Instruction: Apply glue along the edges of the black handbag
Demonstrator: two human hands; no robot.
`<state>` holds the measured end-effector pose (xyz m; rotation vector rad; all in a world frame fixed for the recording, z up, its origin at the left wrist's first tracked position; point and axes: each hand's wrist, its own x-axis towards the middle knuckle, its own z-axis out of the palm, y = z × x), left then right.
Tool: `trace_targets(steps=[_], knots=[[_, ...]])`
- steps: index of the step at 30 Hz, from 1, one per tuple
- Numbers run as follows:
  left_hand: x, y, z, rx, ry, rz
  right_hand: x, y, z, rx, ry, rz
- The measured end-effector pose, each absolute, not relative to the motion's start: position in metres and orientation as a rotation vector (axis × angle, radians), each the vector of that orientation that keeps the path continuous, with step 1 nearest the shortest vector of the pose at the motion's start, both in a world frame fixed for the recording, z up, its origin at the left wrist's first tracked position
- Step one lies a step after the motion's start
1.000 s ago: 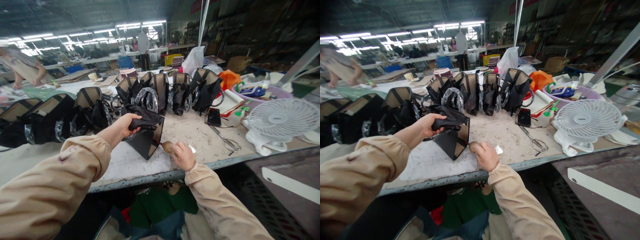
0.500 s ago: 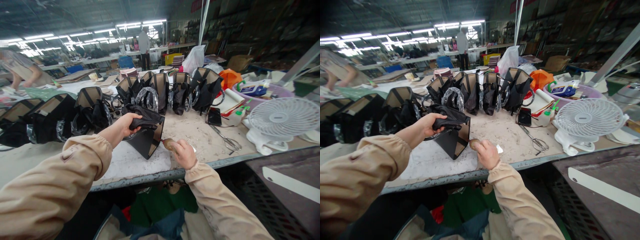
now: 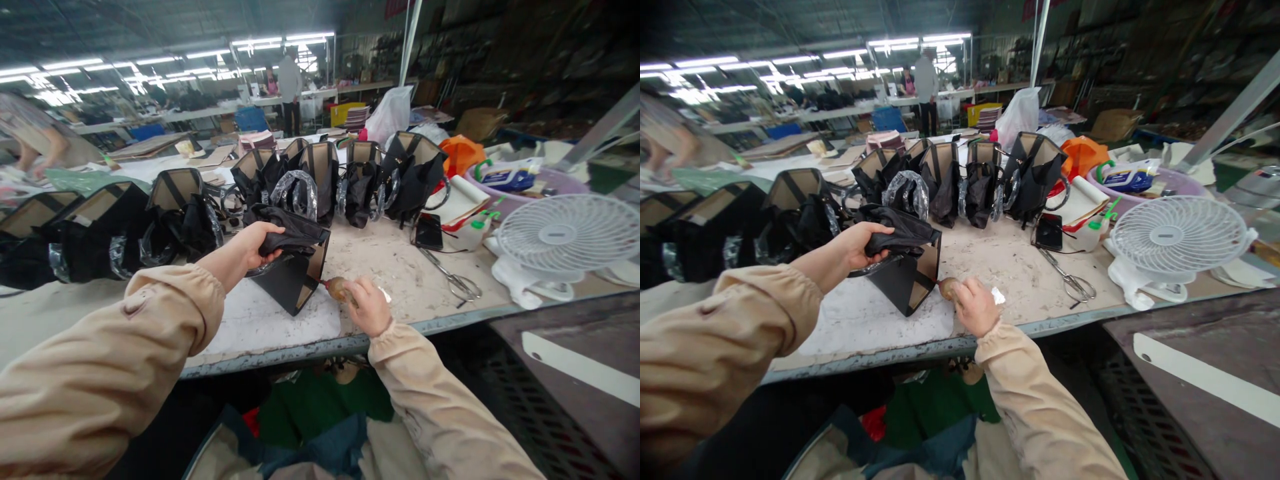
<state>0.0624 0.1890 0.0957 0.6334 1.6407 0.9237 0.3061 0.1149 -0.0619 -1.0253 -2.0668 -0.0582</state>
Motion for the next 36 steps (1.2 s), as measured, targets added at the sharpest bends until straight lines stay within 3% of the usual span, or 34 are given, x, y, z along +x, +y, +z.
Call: trace_targets(steps=[10, 36], knots=[[0.062, 0.186, 0.098, 0.644, 1.647, 0.911, 0.297, 0.111, -0.07, -1.047, -2.002, 0.076], [0.067, 0.19, 0.097, 0.647, 1.678, 0.887, 0.315, 0.131, -0.025, -0.903, -1.825, -0.256]])
